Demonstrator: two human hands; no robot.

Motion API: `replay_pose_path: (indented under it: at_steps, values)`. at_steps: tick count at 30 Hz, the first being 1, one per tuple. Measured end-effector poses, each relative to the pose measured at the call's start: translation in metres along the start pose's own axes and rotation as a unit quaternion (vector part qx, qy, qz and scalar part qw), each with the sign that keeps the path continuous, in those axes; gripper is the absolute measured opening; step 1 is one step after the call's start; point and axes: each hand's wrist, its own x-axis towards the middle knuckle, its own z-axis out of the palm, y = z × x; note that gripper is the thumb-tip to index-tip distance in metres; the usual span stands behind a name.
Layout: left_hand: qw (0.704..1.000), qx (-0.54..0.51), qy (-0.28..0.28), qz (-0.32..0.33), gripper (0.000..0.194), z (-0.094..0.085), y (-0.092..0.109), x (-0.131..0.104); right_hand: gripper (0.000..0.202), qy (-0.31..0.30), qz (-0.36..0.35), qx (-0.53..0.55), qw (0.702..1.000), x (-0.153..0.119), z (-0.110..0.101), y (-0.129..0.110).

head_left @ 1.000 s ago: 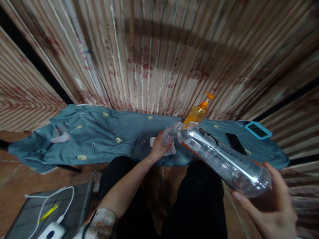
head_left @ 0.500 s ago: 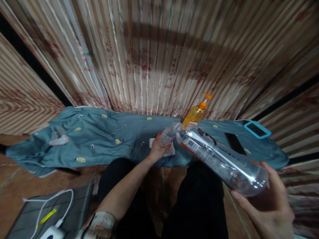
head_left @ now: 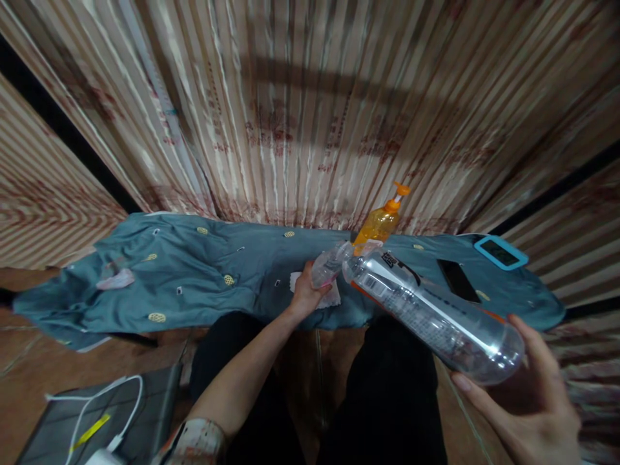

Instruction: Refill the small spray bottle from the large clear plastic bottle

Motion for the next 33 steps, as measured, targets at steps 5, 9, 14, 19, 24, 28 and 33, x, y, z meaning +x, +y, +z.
replay_pose_path:
  at_steps: [5,9,14,19,24,28,33]
  values:
    - [1.000,-0.010,-0.003,0.002,0.057,0.000,0.001,-0.001,0.112,-0.001,0.014,-0.015,1.000,0.004,-0.003,0.000]
    - [1.000,-0.019,0.001,0.004,0.057,0.001,-0.002,0.000,0.112,0.005,0.036,0.009,0.999,0.003,0.001,0.000]
    - [0.999,-0.037,0.000,0.012,0.058,0.001,-0.006,0.002,0.108,0.023,0.055,-0.003,0.998,-0.002,0.004,0.006]
    - [0.999,-0.030,-0.003,0.018,0.056,0.002,-0.008,0.003,0.104,0.008,0.083,0.003,0.997,-0.005,0.004,0.000]
    - [1.000,-0.020,0.000,0.023,0.055,0.002,-0.009,0.003,0.104,0.002,0.106,0.002,0.994,-0.006,0.009,-0.014]
    - [1.000,-0.023,-0.001,0.021,0.055,0.002,-0.009,0.003,0.105,0.013,0.095,-0.007,0.995,-0.006,0.009,-0.011]
    - [0.999,-0.031,0.001,0.021,0.058,0.003,-0.009,0.003,0.107,0.016,0.090,-0.009,0.996,-0.005,0.006,-0.002]
